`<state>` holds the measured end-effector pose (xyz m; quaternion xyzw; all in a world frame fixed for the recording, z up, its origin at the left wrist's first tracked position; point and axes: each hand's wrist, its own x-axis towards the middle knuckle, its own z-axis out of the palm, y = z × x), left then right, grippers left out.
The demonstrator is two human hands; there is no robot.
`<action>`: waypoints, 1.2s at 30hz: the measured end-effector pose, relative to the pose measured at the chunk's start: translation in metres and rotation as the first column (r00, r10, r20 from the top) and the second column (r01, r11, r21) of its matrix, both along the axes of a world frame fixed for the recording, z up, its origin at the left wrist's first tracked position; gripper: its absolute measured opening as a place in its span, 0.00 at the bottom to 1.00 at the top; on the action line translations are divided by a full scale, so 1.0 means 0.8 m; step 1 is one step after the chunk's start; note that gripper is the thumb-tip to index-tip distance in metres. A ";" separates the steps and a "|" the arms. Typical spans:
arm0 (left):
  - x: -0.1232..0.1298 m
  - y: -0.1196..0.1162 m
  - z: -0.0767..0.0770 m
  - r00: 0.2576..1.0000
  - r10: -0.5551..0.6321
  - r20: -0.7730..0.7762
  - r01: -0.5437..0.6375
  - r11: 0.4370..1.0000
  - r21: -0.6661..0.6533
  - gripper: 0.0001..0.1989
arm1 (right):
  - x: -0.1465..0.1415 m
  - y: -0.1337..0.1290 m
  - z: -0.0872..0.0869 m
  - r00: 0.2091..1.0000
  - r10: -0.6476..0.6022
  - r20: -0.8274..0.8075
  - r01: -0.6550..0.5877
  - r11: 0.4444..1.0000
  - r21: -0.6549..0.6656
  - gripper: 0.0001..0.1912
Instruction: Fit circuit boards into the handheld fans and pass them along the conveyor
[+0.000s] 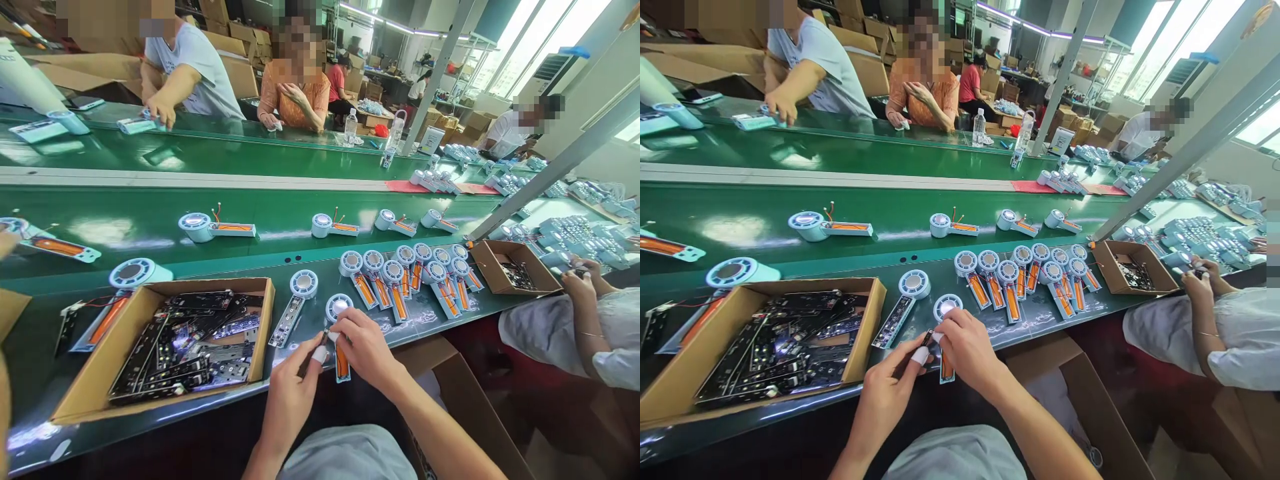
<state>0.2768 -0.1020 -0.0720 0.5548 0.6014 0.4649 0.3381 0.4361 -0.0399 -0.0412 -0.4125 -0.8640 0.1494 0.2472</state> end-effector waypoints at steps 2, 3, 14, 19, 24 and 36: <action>-0.008 0.005 0.002 0.996 -0.048 0.074 0.051 0.997 -0.049 0.17 | 0.005 0.008 0.000 0.995 0.011 -0.097 -0.019 0.996 -0.083 0.08; -0.010 0.008 0.003 0.994 -0.065 0.086 0.069 0.996 -0.049 0.16 | 0.006 0.010 0.001 0.993 0.011 -0.116 -0.024 0.994 -0.109 0.08; 0.002 0.001 0.000 0.994 -0.006 -0.110 0.026 0.982 0.187 0.14 | -0.009 -0.014 -0.013 0.995 -0.100 0.028 0.093 0.979 0.182 0.09; -0.013 0.004 -0.002 0.996 -0.093 -0.015 0.094 0.992 0.086 0.14 | 0.009 0.007 0.004 0.995 0.086 -0.053 -0.089 0.994 -0.064 0.07; -0.022 0.011 0.000 0.983 -0.180 0.048 0.178 0.983 0.040 0.13 | 0.024 0.021 0.006 0.963 0.208 -0.171 -0.239 0.952 -0.189 0.08; -0.027 0.013 0.017 0.975 -0.204 0.091 0.217 0.960 -0.176 0.19 | 0.033 0.004 0.034 0.988 0.078 -0.134 -0.115 0.948 -0.296 0.18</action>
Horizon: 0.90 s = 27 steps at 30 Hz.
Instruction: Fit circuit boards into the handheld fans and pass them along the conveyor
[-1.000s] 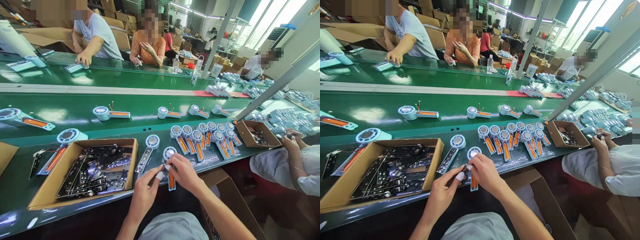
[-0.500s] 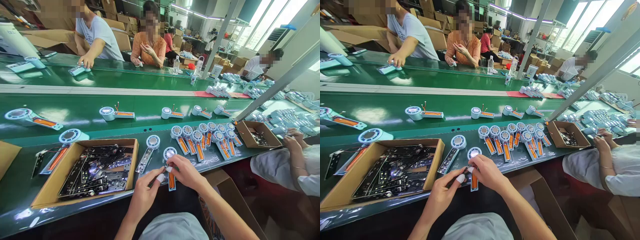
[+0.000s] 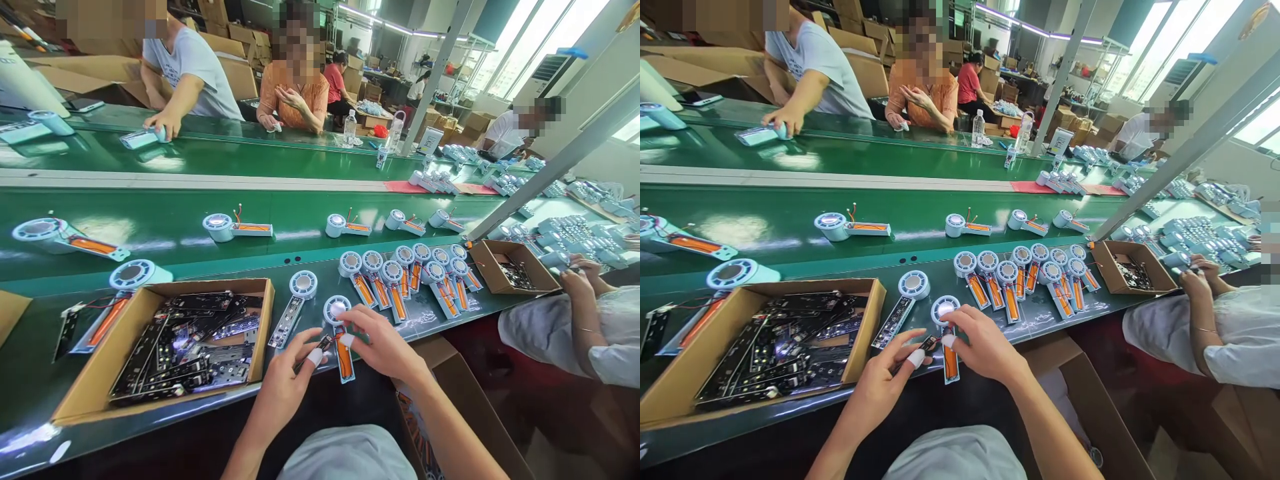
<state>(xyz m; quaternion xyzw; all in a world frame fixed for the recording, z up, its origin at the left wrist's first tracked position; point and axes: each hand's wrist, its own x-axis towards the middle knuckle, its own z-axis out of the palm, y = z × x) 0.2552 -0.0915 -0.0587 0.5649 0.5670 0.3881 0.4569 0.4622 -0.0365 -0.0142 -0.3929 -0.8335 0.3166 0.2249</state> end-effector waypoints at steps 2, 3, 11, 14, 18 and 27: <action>0.003 -0.002 0.002 0.999 0.034 0.005 -0.034 0.999 -0.024 0.21 | 0.010 -0.006 0.006 0.997 0.031 0.071 -0.031 1.000 -0.006 0.23; 0.004 -0.003 0.002 0.999 0.042 0.006 -0.042 0.999 -0.028 0.22 | 0.013 -0.009 0.006 0.990 0.055 0.129 -0.056 0.998 0.004 0.23; 0.012 0.004 -0.006 0.983 -0.011 -0.185 0.011 1.000 0.002 0.24 | -0.003 -0.001 -0.032 0.958 -0.154 -0.240 0.114 0.978 -0.173 0.08; 0.013 0.003 0.001 0.887 -0.032 -0.461 0.096 0.989 0.116 0.26 | -0.019 0.004 -0.043 0.826 -0.420 -0.376 0.205 0.845 -0.493 0.09; 0.011 -0.004 0.007 0.725 -0.088 -0.683 0.209 0.973 0.096 0.30 | -0.032 -0.001 -0.047 0.780 -0.475 -0.409 0.204 0.809 -0.551 0.09; 0.019 -0.003 -0.004 0.923 0.105 -0.369 -0.062 0.990 0.126 0.20 | -0.030 -0.004 -0.045 0.814 -0.453 -0.364 0.161 0.778 -0.607 0.14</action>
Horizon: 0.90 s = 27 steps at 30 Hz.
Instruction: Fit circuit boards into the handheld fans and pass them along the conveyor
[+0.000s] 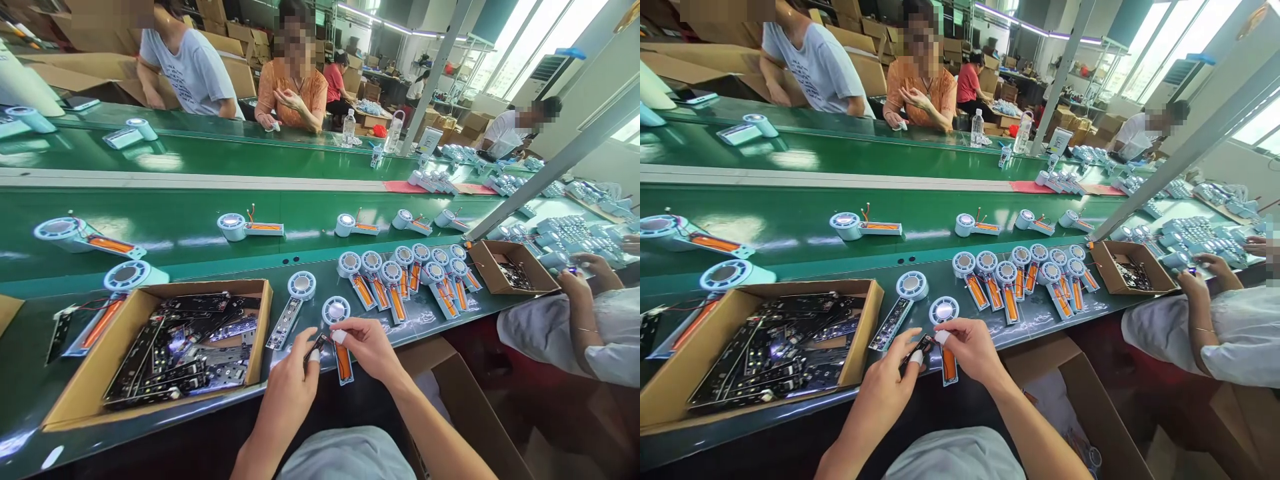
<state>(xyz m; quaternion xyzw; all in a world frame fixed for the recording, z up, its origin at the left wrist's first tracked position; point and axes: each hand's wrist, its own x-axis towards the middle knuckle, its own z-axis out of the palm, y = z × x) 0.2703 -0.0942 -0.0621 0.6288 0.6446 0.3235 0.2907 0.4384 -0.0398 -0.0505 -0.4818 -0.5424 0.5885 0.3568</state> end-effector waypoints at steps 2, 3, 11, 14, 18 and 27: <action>0.002 0.001 -0.001 0.999 0.011 0.043 -0.011 1.000 0.006 0.17 | 0.001 0.002 0.003 1.000 0.028 -0.007 -0.028 1.000 -0.002 0.13; 0.002 0.002 0.000 0.999 0.016 0.052 -0.016 1.000 0.015 0.17 | 0.001 0.002 0.004 0.999 0.042 -0.015 -0.042 0.999 -0.001 0.13; 0.005 0.002 0.013 0.992 0.003 0.128 -0.004 1.000 0.004 0.13 | 0.004 0.003 0.015 0.991 0.078 0.109 -0.089 0.992 0.095 0.05; 0.005 0.002 0.016 0.987 0.002 0.162 -0.004 1.000 0.014 0.13 | 0.004 0.003 0.026 0.942 0.056 0.330 -0.146 0.956 0.254 0.06; 0.005 -0.002 0.011 0.997 -0.012 0.082 0.004 0.995 0.096 0.13 | -0.001 0.001 0.033 0.844 0.023 0.535 -0.273 0.879 0.392 0.11; 0.001 -0.005 -0.001 0.994 -0.101 -0.045 0.110 0.943 0.315 0.18 | 0.001 0.006 0.028 0.886 0.081 0.456 -0.287 0.868 0.405 0.11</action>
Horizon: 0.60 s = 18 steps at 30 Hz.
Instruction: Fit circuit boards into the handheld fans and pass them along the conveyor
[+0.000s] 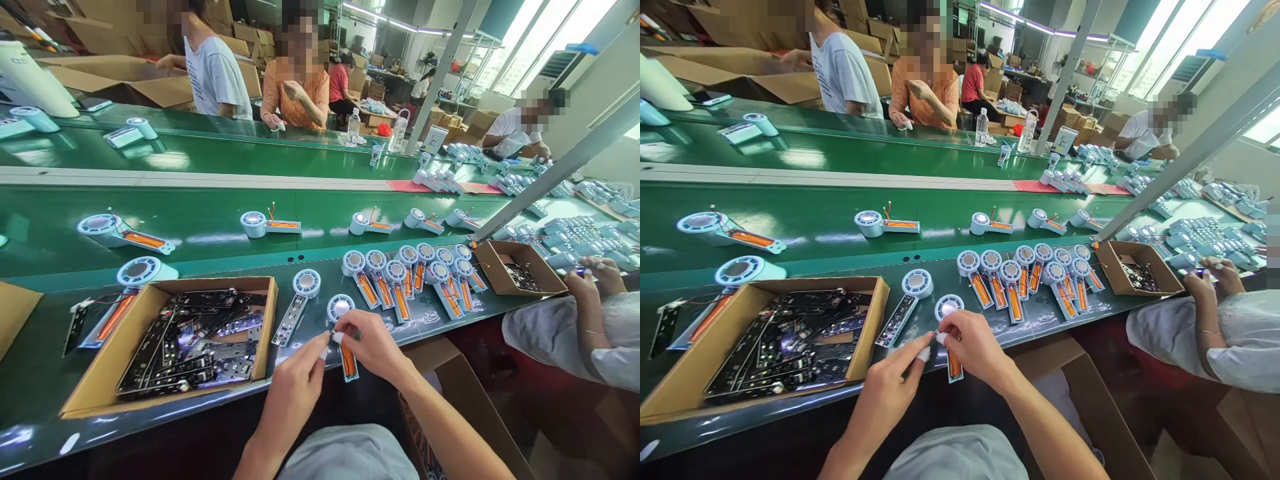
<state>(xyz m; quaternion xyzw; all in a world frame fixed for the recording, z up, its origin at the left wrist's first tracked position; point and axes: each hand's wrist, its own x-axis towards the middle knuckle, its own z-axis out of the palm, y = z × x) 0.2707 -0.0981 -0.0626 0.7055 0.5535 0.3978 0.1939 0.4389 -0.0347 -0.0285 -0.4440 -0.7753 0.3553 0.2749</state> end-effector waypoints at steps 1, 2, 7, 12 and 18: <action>-0.005 0.004 0.003 0.999 -0.032 0.024 0.033 0.999 -0.023 0.18 | 0.003 0.003 0.001 0.999 0.026 -0.023 -0.027 0.999 -0.021 0.11; -0.010 0.008 0.007 0.997 -0.062 0.051 0.065 0.997 -0.050 0.18 | 0.005 0.006 0.001 0.998 0.060 -0.031 -0.060 0.998 -0.019 0.11; -0.027 0.024 0.017 0.977 -0.139 0.164 0.167 0.972 -0.166 0.17 | 0.012 0.013 -0.003 0.984 0.169 -0.063 -0.166 0.985 0.051 0.09; -0.009 0.012 0.018 0.966 -0.030 0.255 0.091 0.968 -0.232 0.16 | 0.010 0.004 0.003 0.999 0.046 0.005 -0.046 0.999 0.001 0.07; 0.019 -0.019 0.012 0.837 0.187 0.514 0.076 0.891 -0.448 0.24 | 0.024 -0.011 0.007 0.955 -0.115 -0.274 -0.022 0.893 -0.450 0.12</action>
